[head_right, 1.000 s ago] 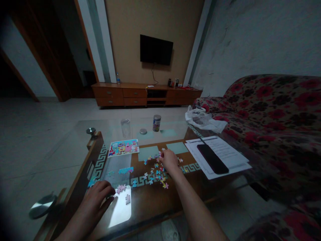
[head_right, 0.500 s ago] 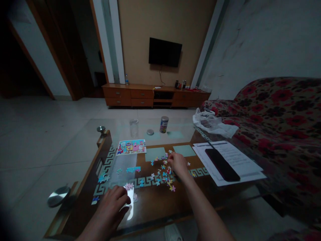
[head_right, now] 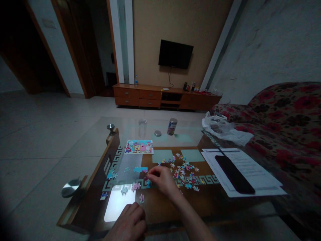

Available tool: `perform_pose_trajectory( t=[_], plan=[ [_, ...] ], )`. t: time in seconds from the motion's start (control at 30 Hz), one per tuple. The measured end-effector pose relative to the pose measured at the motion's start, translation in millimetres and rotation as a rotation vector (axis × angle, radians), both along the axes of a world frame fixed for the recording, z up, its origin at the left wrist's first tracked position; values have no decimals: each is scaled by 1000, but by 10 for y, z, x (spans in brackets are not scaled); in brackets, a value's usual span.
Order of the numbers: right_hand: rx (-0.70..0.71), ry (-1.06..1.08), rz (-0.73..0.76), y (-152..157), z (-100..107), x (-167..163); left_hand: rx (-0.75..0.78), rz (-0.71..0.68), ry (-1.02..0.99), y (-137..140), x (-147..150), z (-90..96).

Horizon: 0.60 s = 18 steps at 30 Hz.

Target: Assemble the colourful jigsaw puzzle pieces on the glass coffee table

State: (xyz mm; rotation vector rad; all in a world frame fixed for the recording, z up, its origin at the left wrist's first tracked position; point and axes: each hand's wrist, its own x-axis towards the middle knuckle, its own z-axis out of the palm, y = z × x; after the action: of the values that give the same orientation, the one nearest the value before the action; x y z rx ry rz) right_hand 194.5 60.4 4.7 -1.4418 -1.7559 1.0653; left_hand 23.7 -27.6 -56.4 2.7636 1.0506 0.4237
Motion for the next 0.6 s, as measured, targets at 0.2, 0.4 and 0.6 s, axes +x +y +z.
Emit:
perform_pose_trajectory(
  t=[0.2, 0.4, 0.6],
  plan=[
    [108, -70, 28, 44, -178, -112, -34, 105, 7, 39, -58, 130],
    [279, -240, 78, 82, -274, -144, -229, 147, 133, 72, -77, 299],
    [114, -99, -4, 89, -227, -110, -311, 145, 144, 71, -83, 411]
  ],
)
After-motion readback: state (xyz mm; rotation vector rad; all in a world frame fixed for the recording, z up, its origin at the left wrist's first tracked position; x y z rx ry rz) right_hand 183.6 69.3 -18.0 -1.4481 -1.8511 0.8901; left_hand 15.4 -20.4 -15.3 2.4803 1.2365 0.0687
